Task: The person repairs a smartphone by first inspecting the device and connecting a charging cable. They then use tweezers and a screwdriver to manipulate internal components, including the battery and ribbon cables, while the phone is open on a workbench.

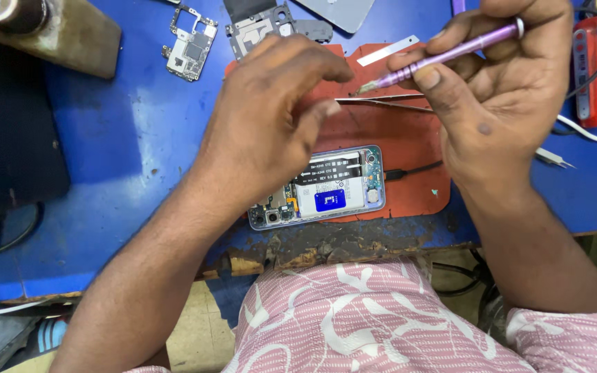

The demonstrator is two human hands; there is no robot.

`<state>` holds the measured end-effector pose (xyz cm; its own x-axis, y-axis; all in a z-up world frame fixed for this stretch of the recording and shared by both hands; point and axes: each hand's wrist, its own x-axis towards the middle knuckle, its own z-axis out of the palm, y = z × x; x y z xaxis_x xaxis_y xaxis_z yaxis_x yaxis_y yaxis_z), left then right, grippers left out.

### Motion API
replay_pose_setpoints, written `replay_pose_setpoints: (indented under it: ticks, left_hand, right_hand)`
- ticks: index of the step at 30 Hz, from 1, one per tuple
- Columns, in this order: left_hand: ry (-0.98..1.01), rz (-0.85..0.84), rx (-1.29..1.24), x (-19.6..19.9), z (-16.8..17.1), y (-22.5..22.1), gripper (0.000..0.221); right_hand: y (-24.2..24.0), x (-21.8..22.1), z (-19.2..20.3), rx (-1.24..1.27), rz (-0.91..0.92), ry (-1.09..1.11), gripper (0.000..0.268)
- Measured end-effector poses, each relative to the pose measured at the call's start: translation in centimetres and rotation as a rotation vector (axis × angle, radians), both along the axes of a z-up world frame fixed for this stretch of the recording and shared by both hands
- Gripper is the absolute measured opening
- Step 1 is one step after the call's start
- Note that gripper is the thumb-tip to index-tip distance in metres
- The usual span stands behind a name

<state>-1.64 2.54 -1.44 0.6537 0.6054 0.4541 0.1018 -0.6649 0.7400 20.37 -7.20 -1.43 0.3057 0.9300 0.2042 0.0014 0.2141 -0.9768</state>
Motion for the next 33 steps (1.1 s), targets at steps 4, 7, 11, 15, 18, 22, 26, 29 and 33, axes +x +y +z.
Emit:
replay_pose_setpoints:
  ticks: [4,7,11,15,18,22,26,29,33]
  left_hand:
    - [0.033,-0.003,-0.016,0.5,0.0,-0.4,0.026]
    - [0.046,0.007,-0.015,0.4,-0.7,-0.4,0.023]
    - [0.030,0.006,-0.043,0.2,-1.2,-0.5,0.021]
    - [0.049,0.020,-0.001,0.1,-1.3,-0.6,0.022]
    - [0.044,0.028,0.025,0.2,-1.3,-0.6,0.022]
    - [0.065,0.043,0.017,0.3,-1.3,-0.8,0.023]
    - [0.094,0.062,0.012,0.3,-1.3,-0.9,0.022]
    - [0.105,0.063,0.024,0.3,-1.4,-0.8,0.022]
    - [0.092,0.044,0.018,0.4,-1.4,-1.0,0.022]
  right_hand:
    - [0.1,0.0,0.2,-0.013,-0.014,0.042,0.045]
    - [0.1,0.0,0.3,-0.018,0.006,0.036,0.045]
    - [-0.3,0.2,0.4,0.019,0.028,-0.040,0.045]
    - [-1.3,0.5,0.2,0.006,0.029,-0.188,0.048]
    - [-1.5,0.7,-0.2,0.034,0.042,-0.231,0.048]
    - [-1.8,0.8,-0.3,0.061,0.079,-0.286,0.047]
    - [-1.9,0.4,-0.5,0.130,0.102,-0.382,0.047]
    - [-1.7,0.4,-0.4,0.211,0.105,-0.585,0.046]
    - [-1.8,0.1,0.3,0.127,0.077,-0.587,0.049]
